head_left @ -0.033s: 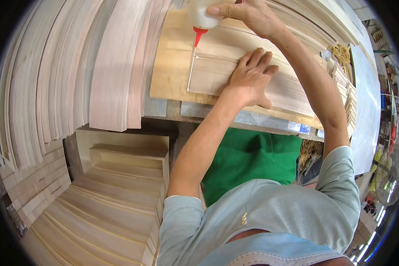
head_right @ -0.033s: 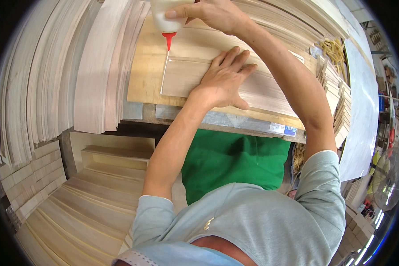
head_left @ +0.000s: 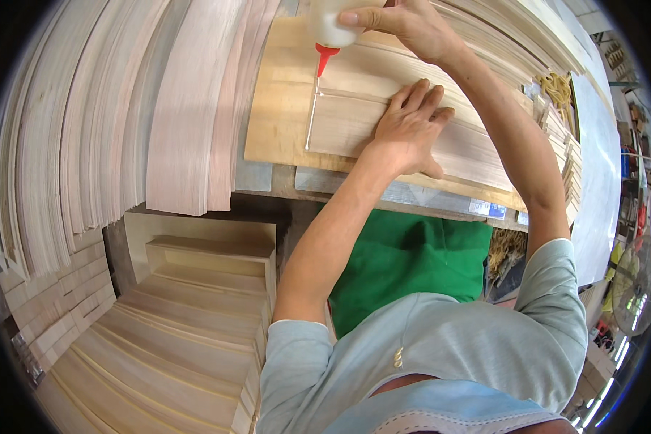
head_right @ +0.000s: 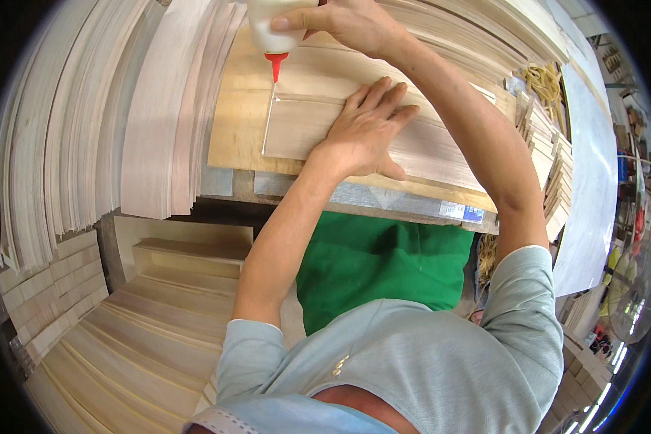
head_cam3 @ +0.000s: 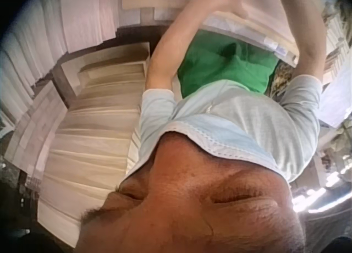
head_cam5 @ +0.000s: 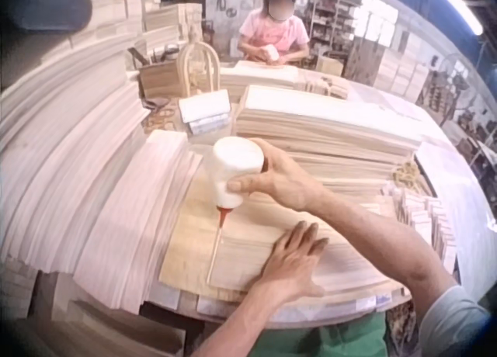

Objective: Applying glue to wooden panels and joining them together to assemble rectangular wooden boxes.

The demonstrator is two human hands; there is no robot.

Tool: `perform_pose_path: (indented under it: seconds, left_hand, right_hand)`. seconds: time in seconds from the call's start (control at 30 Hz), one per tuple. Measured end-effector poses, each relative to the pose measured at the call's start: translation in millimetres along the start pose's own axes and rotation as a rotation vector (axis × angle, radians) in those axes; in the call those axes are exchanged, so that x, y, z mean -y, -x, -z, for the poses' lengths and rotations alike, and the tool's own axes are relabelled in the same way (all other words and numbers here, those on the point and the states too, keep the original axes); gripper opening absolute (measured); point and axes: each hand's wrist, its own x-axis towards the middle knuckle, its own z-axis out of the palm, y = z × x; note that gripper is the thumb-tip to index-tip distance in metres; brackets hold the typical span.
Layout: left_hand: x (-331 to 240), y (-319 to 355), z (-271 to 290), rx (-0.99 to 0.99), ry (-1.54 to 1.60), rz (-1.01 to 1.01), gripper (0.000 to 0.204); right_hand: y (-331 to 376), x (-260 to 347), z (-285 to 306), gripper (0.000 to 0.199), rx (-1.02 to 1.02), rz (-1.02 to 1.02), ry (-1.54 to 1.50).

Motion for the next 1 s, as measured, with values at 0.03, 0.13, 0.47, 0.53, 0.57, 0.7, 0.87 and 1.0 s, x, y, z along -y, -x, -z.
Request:
perform_pose_path:
  seconds: [0.03,0.13,0.47,0.53,0.57,0.7,0.87,1.0]
  left_hand:
    - [0,0,0,-0.001,-0.002,-0.001,0.097]
    - [0,0,0,0.01,-0.003,0.005,0.097]
    - [-1,-2,3,0.047,-0.003,0.022,0.1]
    - [-1,-2,4,0.055,-0.006,0.023,0.1]
    - [-1,-2,4,0.055,-0.005,0.024,0.1]
    - [0,-2,2,0.044,0.002,0.019,0.1]
    - [0,-2,3,0.054,-0.016,0.014,0.1]
    - [0,1,5,0.05,0.016,0.016,0.1]
  right_hand:
    - [0,-3,0,0.065,-0.012,0.016,-0.021]
    - [0,-6,2,0.064,-0.029,0.023,-0.001]
    - [-4,-9,6,0.06,-0.111,0.131,0.121]
    - [-4,-8,5,0.06,-0.147,0.119,0.091]
    - [-4,-9,6,0.06,-0.148,0.121,0.092]
    - [-4,-17,7,0.06,-0.234,0.129,0.036]
    - [4,-9,10,0.059,-0.312,0.142,0.136]
    - [19,-11,12,0.059,-0.441,0.152,0.174]
